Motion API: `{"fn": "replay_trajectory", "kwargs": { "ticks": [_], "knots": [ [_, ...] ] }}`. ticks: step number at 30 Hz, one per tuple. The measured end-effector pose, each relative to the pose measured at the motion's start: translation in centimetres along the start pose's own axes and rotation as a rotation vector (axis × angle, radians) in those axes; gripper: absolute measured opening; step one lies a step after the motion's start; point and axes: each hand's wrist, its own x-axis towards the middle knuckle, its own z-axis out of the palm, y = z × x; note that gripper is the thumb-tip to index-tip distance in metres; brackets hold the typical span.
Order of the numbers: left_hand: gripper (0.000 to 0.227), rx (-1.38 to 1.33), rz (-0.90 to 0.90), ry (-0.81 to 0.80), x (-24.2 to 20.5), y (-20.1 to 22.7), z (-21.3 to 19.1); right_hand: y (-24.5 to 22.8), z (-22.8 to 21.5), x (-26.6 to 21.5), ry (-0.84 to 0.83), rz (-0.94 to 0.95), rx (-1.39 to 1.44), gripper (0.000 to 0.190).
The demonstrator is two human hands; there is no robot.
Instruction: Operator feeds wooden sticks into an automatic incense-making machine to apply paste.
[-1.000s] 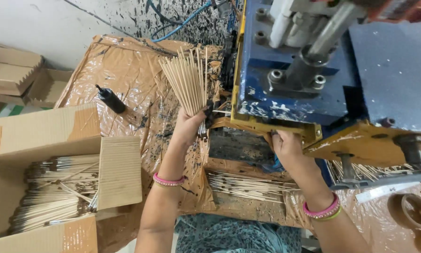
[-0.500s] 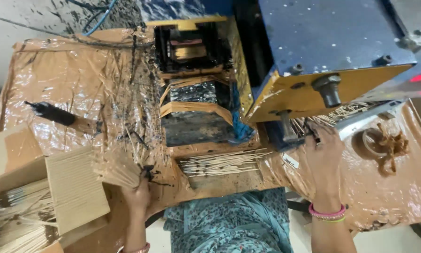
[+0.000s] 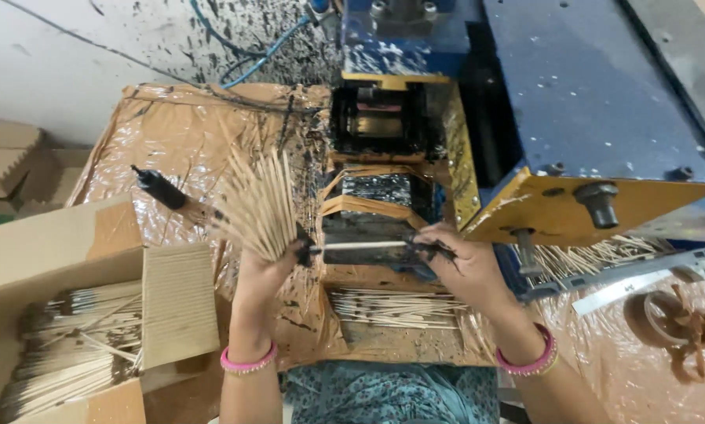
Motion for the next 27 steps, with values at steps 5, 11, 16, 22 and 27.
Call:
{"fn": "replay_trajectory", "kwargs": {
  "ticks": [5, 11, 16, 22, 27],
  "knots": [
    [0.007, 0.186, -0.062, 0.171, 6.7, -3.2, 0.5, 7.1, 2.8, 5.4, 0.064, -0.354, -0.478, 0.032],
    [0.016, -0.193, -0.237, 0.247, 8.9, -7.1, 2.2, 5.9, 3.0, 4.6, 0.143, -0.202, -0.569, 0.040],
    [0.014, -0.238, -0.309, 0.250, 8.8, -7.1, 2.2, 7.5, 3.2, 3.5, 0.009, 0.376, -0.395, 0.030],
    [0.011, -0.246, -0.256, 0.243, 5.9, -7.1, 2.0, 2.1, 1.0, 1.3, 0.065, 0.355, -0.395, 0.027],
    [0.018, 0.068, -0.424, 0.356, -1.1, -4.0, 1.4, 2.1, -4.0, -5.2, 0.417, 0.089, -0.366, 0.021]
  ]
}}
